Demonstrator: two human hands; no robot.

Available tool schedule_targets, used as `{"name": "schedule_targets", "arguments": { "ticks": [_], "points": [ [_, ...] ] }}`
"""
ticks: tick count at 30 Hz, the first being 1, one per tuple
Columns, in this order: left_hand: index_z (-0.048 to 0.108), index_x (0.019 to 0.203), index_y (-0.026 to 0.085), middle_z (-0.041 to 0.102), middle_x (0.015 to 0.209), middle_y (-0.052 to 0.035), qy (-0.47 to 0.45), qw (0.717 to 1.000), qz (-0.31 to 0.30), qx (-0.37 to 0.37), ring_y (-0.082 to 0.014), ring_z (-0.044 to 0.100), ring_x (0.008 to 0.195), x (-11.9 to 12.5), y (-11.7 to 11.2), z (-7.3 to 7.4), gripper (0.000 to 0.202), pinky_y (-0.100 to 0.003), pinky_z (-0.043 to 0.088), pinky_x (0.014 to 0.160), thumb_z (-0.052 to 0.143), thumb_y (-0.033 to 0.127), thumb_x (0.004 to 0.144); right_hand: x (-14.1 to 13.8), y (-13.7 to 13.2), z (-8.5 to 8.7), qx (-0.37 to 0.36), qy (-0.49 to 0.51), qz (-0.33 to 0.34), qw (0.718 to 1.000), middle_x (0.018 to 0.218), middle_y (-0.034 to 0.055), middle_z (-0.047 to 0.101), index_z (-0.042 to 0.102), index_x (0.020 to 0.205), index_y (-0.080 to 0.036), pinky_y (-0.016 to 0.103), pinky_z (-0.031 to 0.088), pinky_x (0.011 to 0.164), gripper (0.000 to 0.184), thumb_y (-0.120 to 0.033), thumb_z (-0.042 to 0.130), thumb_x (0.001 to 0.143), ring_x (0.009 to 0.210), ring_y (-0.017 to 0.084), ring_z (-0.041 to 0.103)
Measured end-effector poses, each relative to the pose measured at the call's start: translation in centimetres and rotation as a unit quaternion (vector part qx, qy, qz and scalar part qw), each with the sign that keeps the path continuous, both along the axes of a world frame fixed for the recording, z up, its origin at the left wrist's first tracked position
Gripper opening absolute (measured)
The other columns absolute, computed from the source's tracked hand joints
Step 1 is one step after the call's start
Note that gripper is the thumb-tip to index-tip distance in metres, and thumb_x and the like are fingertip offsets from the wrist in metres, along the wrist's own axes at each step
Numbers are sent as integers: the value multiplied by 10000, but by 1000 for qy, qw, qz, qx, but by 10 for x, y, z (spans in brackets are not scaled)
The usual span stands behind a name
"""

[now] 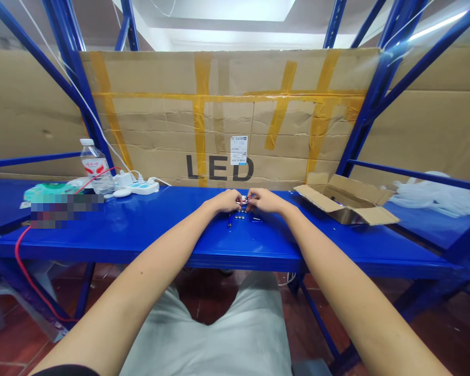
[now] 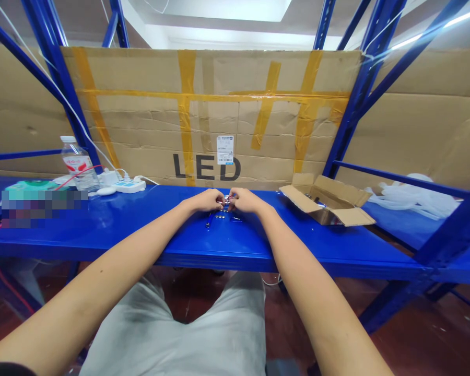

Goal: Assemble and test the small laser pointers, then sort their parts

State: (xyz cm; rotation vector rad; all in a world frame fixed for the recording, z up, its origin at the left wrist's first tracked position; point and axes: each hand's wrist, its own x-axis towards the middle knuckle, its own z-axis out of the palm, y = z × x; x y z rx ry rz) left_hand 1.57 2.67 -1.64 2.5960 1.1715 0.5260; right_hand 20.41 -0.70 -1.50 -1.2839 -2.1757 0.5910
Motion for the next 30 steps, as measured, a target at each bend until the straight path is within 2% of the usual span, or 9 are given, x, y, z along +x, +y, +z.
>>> {"name": "schedule_targets", "arguments": {
  "ticks": [10,18,30],
  "points": [
    [667,731,157,586,605,13,-9,999,-26,-26,-132,521,608,4,2,-2,79,-242,346,556,647,191,663,2,6,-4,5,0,-1,1000,771,47,750,510,825,-204,250,490,618,91,-130,539,869,705,181,684],
    [642,697,156,530,586,45,-3,997,-46,-57,-119,477,604,-4,2,4,144,-243,323,563,704,230,590,-4,-4,2,-45,29,37,998,782,49,752,518,826,-196,253,516,647,83,-135,534,879,749,180,704],
    [664,716,140,563,595,39,-2,994,-62,-90,-119,491,608,-7,-2,9,224,-245,351,580,746,272,555,-6,-9,6,-58,20,47,997,767,43,748,525,826,-192,258,523,665,65,-148,555,862,750,188,705]
  ]
}}
